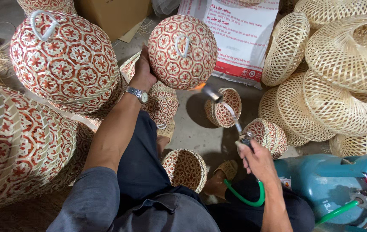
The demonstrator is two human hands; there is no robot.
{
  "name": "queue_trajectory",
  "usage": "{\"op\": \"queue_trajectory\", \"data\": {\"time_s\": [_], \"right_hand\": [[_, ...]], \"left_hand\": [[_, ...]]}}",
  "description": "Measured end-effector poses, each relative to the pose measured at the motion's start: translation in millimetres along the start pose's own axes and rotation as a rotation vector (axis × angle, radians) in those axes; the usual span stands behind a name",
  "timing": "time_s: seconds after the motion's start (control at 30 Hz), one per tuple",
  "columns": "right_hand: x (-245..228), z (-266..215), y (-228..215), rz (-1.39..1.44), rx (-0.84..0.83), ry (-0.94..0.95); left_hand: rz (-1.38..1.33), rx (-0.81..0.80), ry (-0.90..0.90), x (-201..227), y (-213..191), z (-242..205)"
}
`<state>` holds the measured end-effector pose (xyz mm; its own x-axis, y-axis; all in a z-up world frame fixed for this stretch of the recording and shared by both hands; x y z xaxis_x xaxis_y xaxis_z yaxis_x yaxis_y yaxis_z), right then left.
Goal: The person sits on the floor and uses a handheld blowtorch to apply flame to the surface of woven baskets. They rotate each basket to treat different areas and then place it aside before picking up another one from a nearby pile.
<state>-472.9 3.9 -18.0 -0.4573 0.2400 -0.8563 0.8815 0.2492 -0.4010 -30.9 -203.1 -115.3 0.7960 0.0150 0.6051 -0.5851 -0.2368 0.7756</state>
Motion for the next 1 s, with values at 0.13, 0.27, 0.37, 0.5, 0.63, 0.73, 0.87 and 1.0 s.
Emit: {"op": "queue_trajectory", "data": {"time_s": [0.13, 0.27, 0.37, 0.5, 0.63, 0.73, 0.87, 1.0], "right_hand": [[1.8, 1.2, -17.2, 0.191, -0.043, -0.093], [7.5, 0.9, -22.6, 0.082, -0.076, -0.034], [6.5, 2.7, -24.1, 0.168, 0.040, -0.083], [12.2, -2.0, -26.0, 0.148, -0.073, -0.055], [8.0, 6.4, -30.9, 0.160, -0.002, -0.039], [-0.5, 9.8, -38.0, 0.150, -0.006, -0.070], [-18.2, 14.6, -33.5, 0.091, 0.034, -0.091], [-30.3, 11.9, -22.4, 0.041, -0.010, -0.075]], "left_hand": [[0.134, 0.020, 0.076, 6.3, 2.6, -2.6], [0.341, 0.032, 0.123, 18.8, 12.2, -15.6], [0.433, 0.001, 0.219, 19.1, 11.4, -15.4], [0.596, -0.022, 0.364, 17.0, 12.1, -13.2], [0.711, -0.149, 0.448, 18.8, 23.3, -29.0], [0.853, -0.171, 0.510, 17.6, 34.7, -39.0], [1.108, -0.063, 0.430, 9.8, 57.5, -54.1], [1.212, -0.014, 0.439, 0.0, 67.3, -61.2]]}}
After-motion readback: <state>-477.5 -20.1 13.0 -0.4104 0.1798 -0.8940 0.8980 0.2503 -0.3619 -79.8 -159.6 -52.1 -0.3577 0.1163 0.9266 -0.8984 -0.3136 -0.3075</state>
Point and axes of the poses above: each hand's wrist, its own z-axis towards the middle knuckle, its own y-axis out of the palm, x = y × z, the point moved 3 cm from there along z, towards the middle knuckle, and after that the axes turned 7 degrees about z, right-handed, at the moved point
